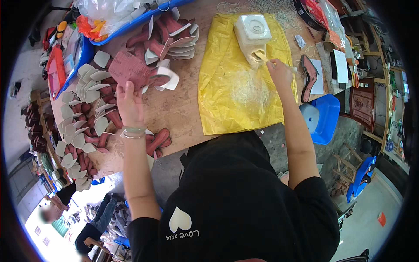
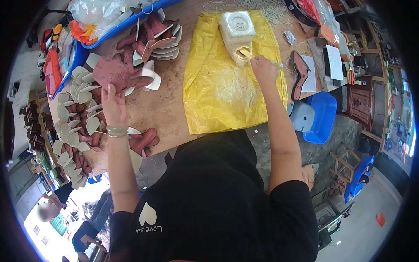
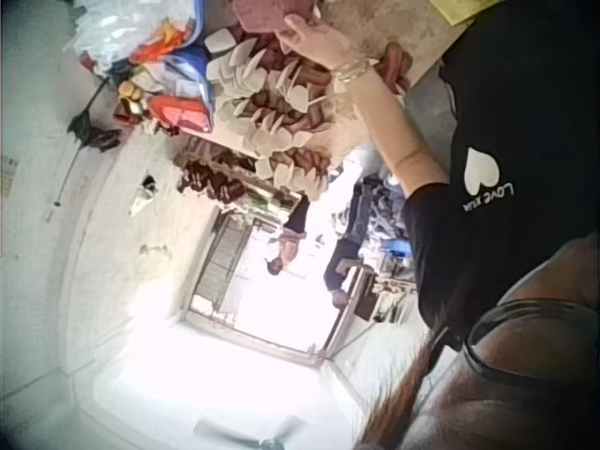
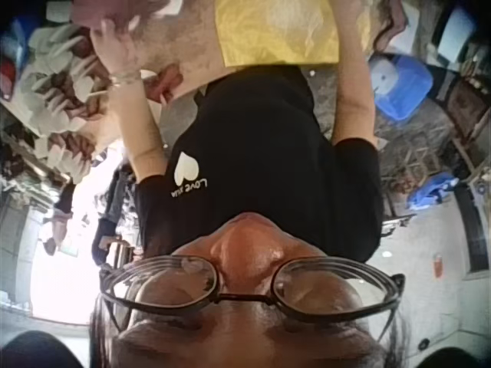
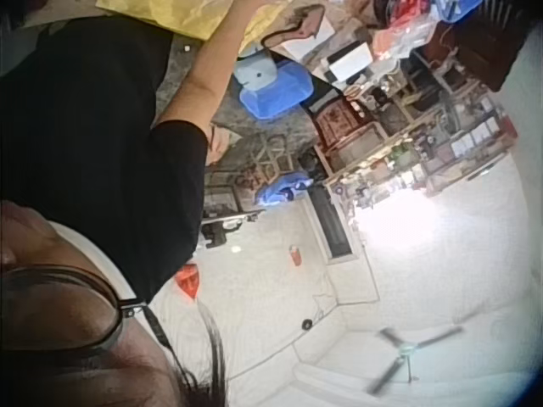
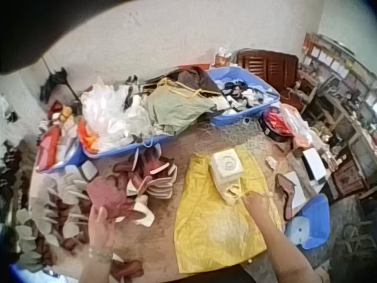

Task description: Applying adhesive to shoe outsoles and inspecting the components.

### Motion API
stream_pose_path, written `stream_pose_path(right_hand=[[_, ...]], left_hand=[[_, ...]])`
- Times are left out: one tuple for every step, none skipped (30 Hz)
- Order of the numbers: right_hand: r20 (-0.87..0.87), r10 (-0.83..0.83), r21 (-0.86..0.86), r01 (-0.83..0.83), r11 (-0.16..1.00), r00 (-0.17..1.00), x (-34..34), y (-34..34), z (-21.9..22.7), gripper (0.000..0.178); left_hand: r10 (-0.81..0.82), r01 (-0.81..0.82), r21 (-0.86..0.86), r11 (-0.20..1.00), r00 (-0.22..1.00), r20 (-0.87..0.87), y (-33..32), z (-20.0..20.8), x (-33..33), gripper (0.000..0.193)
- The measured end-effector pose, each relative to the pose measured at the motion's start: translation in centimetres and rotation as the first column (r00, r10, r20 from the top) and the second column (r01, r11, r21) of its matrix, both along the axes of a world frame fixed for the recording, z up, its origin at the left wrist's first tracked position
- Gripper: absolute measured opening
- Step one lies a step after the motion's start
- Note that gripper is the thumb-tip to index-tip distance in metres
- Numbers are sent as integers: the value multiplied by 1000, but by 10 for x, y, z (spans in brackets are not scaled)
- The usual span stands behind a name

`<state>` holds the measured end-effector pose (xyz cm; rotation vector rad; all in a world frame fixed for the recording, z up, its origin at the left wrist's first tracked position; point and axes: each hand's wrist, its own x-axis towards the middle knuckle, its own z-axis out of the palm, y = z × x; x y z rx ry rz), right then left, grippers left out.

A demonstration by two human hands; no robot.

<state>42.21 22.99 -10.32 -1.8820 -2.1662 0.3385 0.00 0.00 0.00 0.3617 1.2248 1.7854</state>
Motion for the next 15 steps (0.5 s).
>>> stream_pose_path(right_hand=[[29,24,-2,-24,1000,999,-2,0,4,27],[58,47,-4,-47,999,997,-3,-1,5,25],[75,62,-5,-62,998,995,11,0,7,25],[41,67,2,-67,998,997,14,-2,7,24],[6,73,11,-73,997,997,17,-4,7,24],[4,83,13,-83,996,997,19,-5,6,24],[9,109,50,-109,993,994,21,-9,4,24],[12,139,87,-139,986,990,23,-11,4,24],[4,156,85,-155,984,988,25,-14,4,24],[-8,163,108,-161,981,987,26,-17,3,23],[-21,170,131,-166,977,985,28,-20,4,22],[-33,193,130,-188,974,981,31,-22,4,22],[-35,193,118,-188,975,981,35,-24,4,21],[-39,194,108,-189,976,980,40,-26,3,21],[-71,200,93,-193,977,977,41,-30,4,21]], left_hand=[[159,-157,28,987,975,-154,-2,0,4,37],[312,-303,79,950,902,-298,-3,0,8,33],[326,-319,73,945,902,-283,-2,6,25,33],[420,-398,138,907,832,-362,4,29,29,29],[510,-466,211,859,745,-430,11,50,32,25],[518,-474,213,854,739,-431,18,70,34,25],[541,-417,349,839,706,-456,23,90,38,24],[569,-348,475,808,667,-481,24,100,43,22],[579,-358,475,804,654,-487,22,101,49,22],[543,-389,379,840,627,-558,21,102,55,21],[497,-423,278,862,602,-624,21,103,62,20],[292,-345,172,923,333,-896,20,96,71,21],[25,-314,23,949,4,-1000,19,86,83,23],[-17,-294,-94,951,255,-967,23,78,106,26],[-67,-163,-152,975,435,-898,21,58,124,30]])
